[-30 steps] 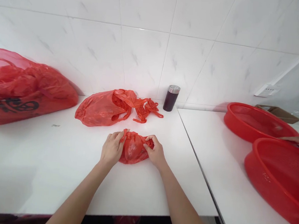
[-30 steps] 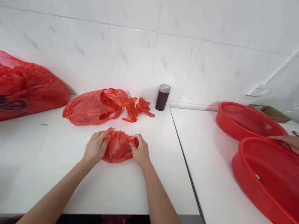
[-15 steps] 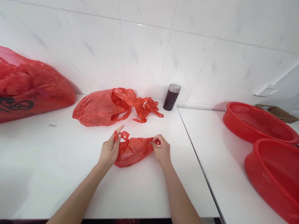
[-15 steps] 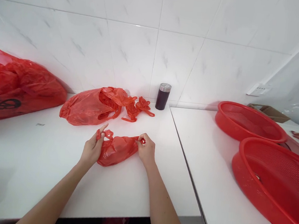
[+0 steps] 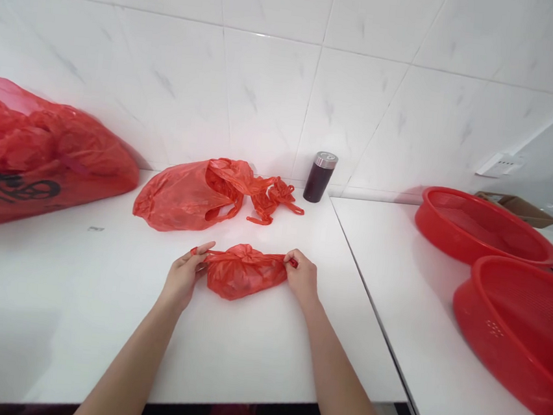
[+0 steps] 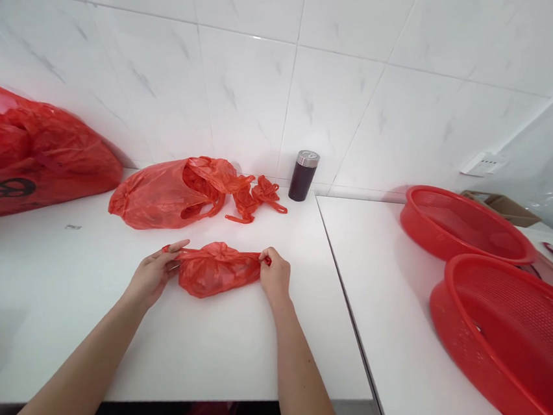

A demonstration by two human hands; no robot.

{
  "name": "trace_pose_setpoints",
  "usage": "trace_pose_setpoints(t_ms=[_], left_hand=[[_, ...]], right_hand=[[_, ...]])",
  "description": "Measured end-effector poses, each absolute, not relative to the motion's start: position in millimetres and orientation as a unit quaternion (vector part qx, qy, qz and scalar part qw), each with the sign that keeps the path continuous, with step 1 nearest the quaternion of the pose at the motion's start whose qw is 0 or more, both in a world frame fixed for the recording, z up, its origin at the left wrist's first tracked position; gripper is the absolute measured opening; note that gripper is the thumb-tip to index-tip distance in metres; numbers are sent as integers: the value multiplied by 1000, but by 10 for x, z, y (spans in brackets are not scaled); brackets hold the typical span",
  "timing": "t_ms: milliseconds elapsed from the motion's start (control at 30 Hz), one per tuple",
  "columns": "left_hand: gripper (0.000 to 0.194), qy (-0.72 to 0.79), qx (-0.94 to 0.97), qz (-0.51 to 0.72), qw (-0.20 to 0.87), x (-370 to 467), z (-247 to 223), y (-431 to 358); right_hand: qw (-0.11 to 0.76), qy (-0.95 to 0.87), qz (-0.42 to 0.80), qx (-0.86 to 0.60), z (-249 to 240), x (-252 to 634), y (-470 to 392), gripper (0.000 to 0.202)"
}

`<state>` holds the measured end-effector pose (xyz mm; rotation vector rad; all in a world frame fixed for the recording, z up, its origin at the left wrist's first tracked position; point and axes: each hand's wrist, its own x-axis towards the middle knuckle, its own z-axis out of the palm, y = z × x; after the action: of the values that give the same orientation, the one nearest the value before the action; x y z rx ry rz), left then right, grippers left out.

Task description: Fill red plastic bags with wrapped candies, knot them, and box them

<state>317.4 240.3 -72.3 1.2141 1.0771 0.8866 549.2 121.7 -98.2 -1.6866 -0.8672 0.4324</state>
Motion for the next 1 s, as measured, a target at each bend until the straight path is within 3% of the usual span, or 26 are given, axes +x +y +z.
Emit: trace_pose_setpoints(t_ms=[167,267,533,667,767,867,1000], left_hand=[[32,460,509,390,614,3021,-600,2307],[28,458,509,378,624,2973,-524,2212],[9,495,485,406,595,2955,-546,2159],[19,499,543,422,527,3052,-358,2158],[40,417,691,462,368,3290,-159,2019],[35,317,854,342,230,3603,-142,1886],[22,322,894,185,251,3744,-277,1951]], right_hand=[[626,-311,260,-667,-1012,5621,1205,9],[666,-267,286,-635,-1031,5676,1207,9],[726,-172,266,-610,-1007,5759,1208,6],[738,-169,250,-603,-980,5765,1226,7],[744,-173,259,-591,-980,5734,1256,8],[756,-170,264,-574,-990,5731,1258,10],[770,-151,252,-567,-1005,5807,1202,13]])
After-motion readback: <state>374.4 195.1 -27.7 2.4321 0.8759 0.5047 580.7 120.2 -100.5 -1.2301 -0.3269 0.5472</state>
